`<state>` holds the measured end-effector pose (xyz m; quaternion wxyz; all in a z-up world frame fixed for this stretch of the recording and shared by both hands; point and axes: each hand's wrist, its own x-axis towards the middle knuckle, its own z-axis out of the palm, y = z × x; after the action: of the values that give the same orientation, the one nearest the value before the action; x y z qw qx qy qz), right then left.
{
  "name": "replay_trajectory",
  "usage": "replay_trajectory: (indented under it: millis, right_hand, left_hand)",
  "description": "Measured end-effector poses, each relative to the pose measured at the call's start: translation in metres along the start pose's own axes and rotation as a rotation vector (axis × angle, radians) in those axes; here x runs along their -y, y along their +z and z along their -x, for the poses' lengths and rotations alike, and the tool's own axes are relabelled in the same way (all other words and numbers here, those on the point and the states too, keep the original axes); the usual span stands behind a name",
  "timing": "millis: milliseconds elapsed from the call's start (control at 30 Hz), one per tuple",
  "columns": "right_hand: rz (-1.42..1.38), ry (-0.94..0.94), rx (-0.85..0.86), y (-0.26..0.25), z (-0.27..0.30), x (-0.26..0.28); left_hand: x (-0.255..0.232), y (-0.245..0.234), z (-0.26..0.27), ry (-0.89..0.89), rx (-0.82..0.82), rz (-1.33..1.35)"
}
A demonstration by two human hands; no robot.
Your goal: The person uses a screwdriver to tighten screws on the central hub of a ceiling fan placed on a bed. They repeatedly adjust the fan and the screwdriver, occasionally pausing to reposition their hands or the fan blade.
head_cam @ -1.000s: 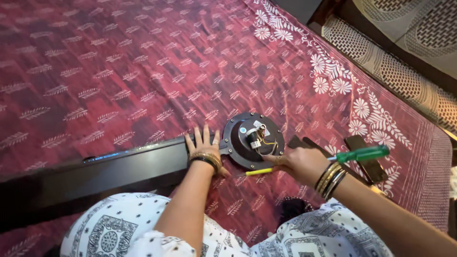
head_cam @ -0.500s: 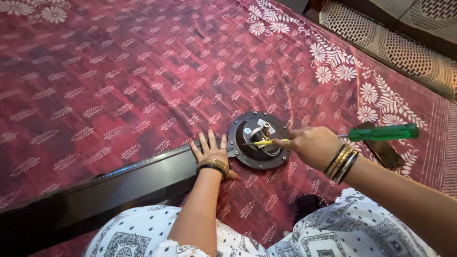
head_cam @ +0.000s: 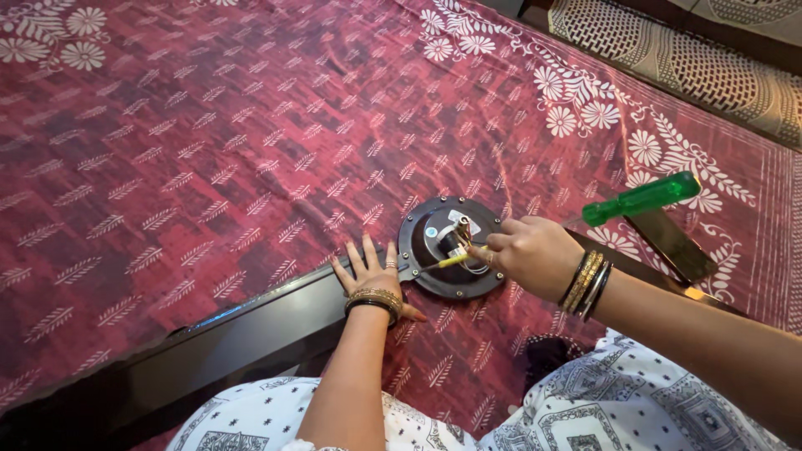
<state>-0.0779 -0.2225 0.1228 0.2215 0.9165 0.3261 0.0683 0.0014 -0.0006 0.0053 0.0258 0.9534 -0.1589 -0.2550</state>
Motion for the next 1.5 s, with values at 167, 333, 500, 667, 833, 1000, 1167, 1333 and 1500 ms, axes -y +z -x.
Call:
replay_trajectory:
  millis: [167,333,500,667,833,1000,1167,1333,1500]
  right_hand:
    - [-0.021,-0.003,0.000,0.002,-0.003,0.003]
    - [-0.011,-0.011,-0.015,0.002,-0.006,0.005]
    - [0.011,-0.029,0.005,0.003,-0.006,0.003]
    - [-0.012,-0.012,0.002,0.003,-0.008,0.003]
    - [-0.009,-0.006,-0.021,0.002,-0.007,0.003]
    - [-0.013,0.014,-0.025,0.001,-0.006,0.001]
    - [-0.021,-0.002,-0.049,0.003,-0.008,0.001]
    - [-0.021,-0.018,-0.035,0.005,-0.009,0.004]
    - [-0.022,-0.039,0.008,0.004,-0.010,0.004]
  left_hand:
    - [0.000,-0.001,-0.001,-0.005,0.016,-0.006]
    - [0.000,-0.003,0.000,0.003,0.024,0.000]
    - [0.000,-0.002,-0.001,0.001,0.031,-0.008]
    - [0.001,-0.002,-0.002,0.003,0.032,0.006]
    - [0.000,-0.002,-0.001,0.005,0.025,-0.007]
    - [-0.001,-0.004,0.000,0.000,0.037,-0.012]
    - [-0.001,-0.006,0.000,-0.007,0.061,0.003]
    - [0.000,-0.004,0.000,0.000,0.041,-0.017]
    - [0.000,-0.002,-0.001,-0.001,0.046,-0.017]
